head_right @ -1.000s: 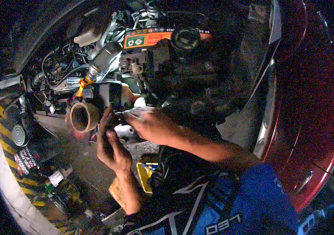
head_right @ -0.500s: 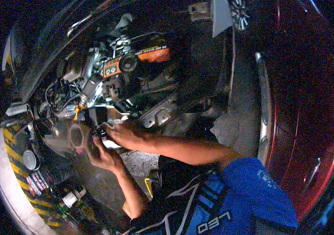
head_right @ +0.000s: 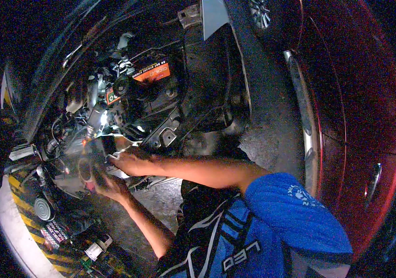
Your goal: The person works under the car hood, loosening components using a socket tool and by hand. The person then moves to the front bumper frame, handling wires and unfastening parts with the tool.
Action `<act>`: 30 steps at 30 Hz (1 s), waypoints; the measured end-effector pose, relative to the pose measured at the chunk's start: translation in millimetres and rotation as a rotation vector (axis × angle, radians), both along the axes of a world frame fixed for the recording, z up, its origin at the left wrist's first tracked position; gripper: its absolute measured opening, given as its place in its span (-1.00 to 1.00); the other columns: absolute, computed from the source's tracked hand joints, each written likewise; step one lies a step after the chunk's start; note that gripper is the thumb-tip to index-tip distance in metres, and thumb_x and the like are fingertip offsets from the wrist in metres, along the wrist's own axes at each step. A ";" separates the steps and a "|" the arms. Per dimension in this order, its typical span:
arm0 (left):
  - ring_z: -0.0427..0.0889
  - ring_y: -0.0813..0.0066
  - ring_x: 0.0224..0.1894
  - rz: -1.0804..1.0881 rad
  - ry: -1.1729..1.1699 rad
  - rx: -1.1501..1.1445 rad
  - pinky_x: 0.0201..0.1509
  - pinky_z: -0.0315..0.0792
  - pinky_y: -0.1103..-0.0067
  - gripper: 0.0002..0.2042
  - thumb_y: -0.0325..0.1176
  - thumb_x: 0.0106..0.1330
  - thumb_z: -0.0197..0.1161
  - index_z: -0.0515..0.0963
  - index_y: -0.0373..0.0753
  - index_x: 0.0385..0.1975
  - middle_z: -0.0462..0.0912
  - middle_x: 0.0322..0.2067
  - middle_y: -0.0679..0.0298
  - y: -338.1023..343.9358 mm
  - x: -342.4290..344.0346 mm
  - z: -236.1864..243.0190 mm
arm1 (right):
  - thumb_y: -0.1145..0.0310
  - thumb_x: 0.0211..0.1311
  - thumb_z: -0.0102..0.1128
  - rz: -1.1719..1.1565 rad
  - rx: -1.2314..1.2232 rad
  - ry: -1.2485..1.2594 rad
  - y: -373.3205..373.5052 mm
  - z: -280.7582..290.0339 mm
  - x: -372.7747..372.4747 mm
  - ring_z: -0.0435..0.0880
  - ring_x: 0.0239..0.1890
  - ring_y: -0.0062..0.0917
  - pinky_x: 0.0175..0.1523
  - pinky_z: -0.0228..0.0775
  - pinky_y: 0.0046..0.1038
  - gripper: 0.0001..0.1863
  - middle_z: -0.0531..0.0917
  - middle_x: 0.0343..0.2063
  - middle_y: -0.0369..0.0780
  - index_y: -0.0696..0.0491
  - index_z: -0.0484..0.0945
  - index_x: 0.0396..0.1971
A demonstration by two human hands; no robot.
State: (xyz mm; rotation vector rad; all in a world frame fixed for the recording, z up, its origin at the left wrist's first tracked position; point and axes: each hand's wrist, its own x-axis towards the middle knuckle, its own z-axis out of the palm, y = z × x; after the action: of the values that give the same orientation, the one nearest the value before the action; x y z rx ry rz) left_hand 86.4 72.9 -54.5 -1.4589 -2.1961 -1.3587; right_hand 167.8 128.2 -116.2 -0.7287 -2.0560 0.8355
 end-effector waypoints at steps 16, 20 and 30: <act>0.50 0.33 -0.01 -0.161 -0.186 0.124 0.15 0.33 0.43 -0.60 -0.29 0.39 0.07 0.42 -0.55 0.02 0.53 0.00 0.00 -9.1 -17.1 -20.7 | 0.38 0.22 -0.05 0.103 -0.020 -0.118 5.6 20.4 8.4 0.66 -0.56 -0.25 -0.53 0.48 -0.25 -0.76 0.60 -0.62 -0.08 0.10 0.51 -0.17; 0.55 0.36 -0.08 -0.081 -0.256 0.128 0.05 0.40 0.46 -0.64 -0.31 0.39 0.07 0.45 -0.50 0.01 0.57 -0.03 0.05 3.3 16.9 -9.0 | 0.36 0.27 -0.10 0.032 0.034 -0.039 8.8 12.0 14.8 0.66 -0.54 -0.25 -0.51 0.48 -0.24 -0.75 0.61 -0.58 -0.07 0.09 0.51 -0.16; 0.56 0.43 -0.17 0.020 -0.395 0.137 -0.03 0.44 0.51 -0.68 -0.28 0.33 0.19 0.51 -0.43 -0.09 0.62 -0.13 0.10 1.3 18.8 -3.6 | 0.38 0.23 -0.03 -0.022 0.035 0.025 3.5 15.2 12.0 0.64 -0.57 -0.19 -0.51 0.46 -0.20 -0.77 0.59 -0.60 -0.01 0.10 0.47 -0.15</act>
State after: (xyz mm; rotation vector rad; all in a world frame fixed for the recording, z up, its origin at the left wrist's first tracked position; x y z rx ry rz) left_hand 105.1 74.2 -58.1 -1.1984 -2.2692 -1.8840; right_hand 179.9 131.7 -101.1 -0.7173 -2.0319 0.7901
